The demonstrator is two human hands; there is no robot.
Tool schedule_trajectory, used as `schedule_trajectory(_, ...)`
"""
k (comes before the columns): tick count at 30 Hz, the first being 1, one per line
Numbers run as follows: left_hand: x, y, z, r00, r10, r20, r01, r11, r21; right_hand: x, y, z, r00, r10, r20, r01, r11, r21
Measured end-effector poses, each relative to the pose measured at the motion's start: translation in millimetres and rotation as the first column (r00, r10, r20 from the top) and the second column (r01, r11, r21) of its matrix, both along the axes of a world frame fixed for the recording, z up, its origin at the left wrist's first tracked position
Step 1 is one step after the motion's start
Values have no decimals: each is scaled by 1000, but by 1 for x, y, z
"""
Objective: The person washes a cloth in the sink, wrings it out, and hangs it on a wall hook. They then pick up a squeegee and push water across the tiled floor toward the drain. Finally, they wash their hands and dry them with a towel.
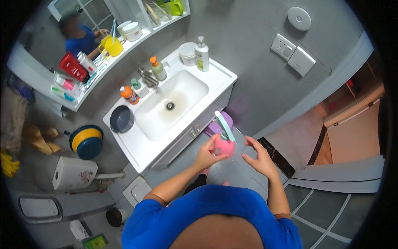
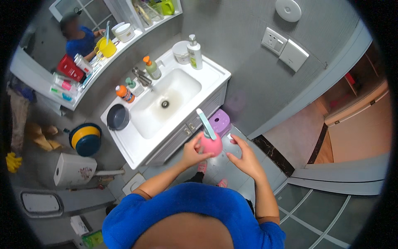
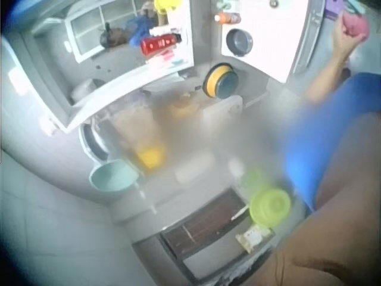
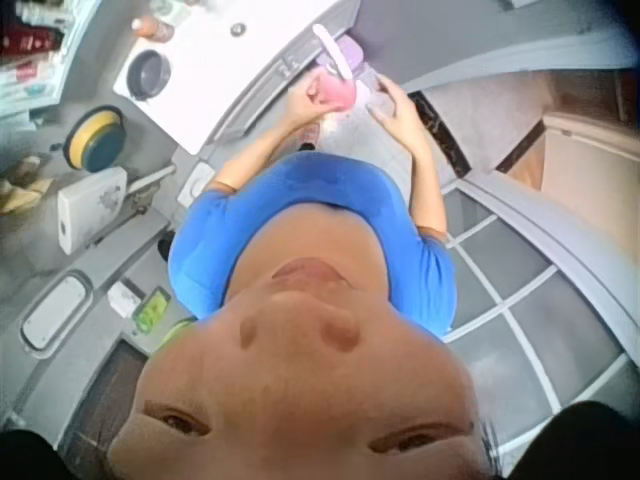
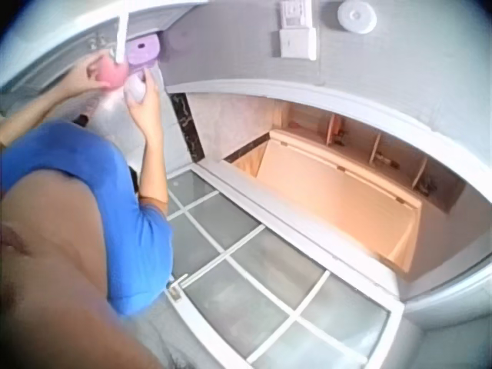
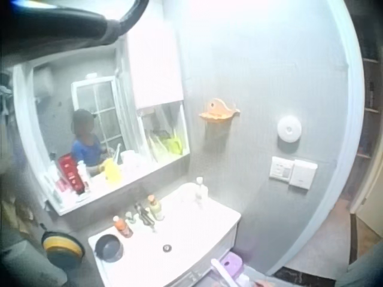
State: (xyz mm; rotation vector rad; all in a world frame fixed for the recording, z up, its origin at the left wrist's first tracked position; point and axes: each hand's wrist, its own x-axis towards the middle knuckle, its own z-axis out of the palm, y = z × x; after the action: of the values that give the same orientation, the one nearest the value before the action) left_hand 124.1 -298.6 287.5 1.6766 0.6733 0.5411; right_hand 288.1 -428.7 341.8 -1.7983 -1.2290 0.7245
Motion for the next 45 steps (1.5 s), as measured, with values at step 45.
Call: schedule_trajectory(45,93,42,-74,971,-142,195,239,452,-859,21,-26,-62,936,-271,-224,165,901,-402)
